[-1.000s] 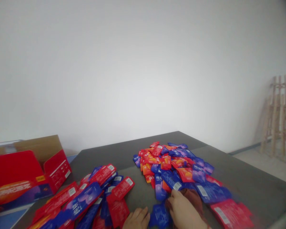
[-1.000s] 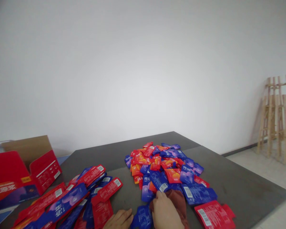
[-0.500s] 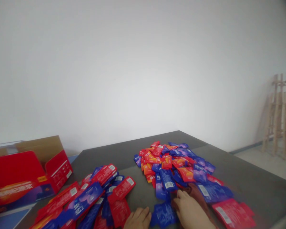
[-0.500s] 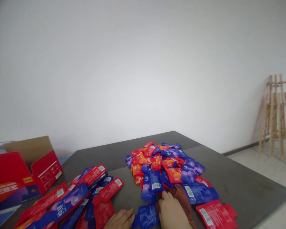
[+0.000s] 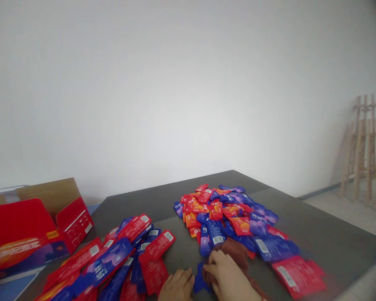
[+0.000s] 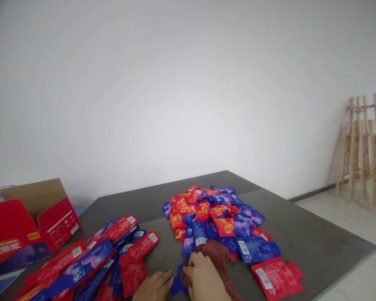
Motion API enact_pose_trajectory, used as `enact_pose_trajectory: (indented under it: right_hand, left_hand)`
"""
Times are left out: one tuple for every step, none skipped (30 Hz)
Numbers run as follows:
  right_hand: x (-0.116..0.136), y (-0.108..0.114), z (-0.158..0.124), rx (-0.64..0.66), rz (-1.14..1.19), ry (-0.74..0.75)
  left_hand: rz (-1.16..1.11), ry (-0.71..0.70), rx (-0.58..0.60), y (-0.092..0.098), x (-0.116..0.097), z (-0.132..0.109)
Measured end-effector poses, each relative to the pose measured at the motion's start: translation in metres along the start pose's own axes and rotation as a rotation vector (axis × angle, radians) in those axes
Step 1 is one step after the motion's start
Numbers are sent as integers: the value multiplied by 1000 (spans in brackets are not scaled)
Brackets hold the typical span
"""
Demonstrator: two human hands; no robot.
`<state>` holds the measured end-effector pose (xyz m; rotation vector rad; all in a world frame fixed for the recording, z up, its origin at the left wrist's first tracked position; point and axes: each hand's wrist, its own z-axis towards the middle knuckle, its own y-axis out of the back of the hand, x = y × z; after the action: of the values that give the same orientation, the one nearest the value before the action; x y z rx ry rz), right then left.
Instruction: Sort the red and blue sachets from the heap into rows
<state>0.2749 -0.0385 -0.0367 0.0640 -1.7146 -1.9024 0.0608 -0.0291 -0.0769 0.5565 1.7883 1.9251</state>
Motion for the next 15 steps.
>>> enact_pose_trajectory:
  right_hand:
    - [0,6,1,-35,28,-39]
    - [0,10,1,-60,47,-60]
    - [0,14,1,-69,60,-57]
    - [1,16,-1,-60,68,-30]
    - [1,18,-4,-33,72,17]
    - [0,18,-8,9,76,70]
    - [-2,18,-13,56,78,118]
    - [-5,17,-18,96,81,151]
    - [-10,17,-23,118,84,163]
    - [-15,17,-27,121,87,152]
    - [-20,18,-31,104,93,120]
    - [-25,21,-32,72,101,77]
    - [-29,24,-33,33,113,28]
    - [-32,29,-32,-3,128,-21]
    - [-34,34,-30,-38,142,-65]
  left_hand:
    - [-4,4,3,2,-1,0]
    - [-9,6,0,3,-2,-1]
    - [-11,6,-1,5,-2,-1]
    - [-12,8,4,7,-3,-2]
    - [-10,11,12,8,-4,-2]
    - [-9,12,21,9,-5,-2]
    - [-8,16,29,9,-5,-2]
    - [-7,19,31,9,-4,-2]
    - [-6,18,32,8,-4,-2]
    - [-4,15,26,6,-3,-1]
    - [-1,12,19,3,-2,-1]
    - [1,7,7,1,-1,-1]
    - [3,5,-17,-1,-1,-1]
    - [0,3,-49,-3,-2,-1]
    - [-5,9,-89,-4,-3,-1]
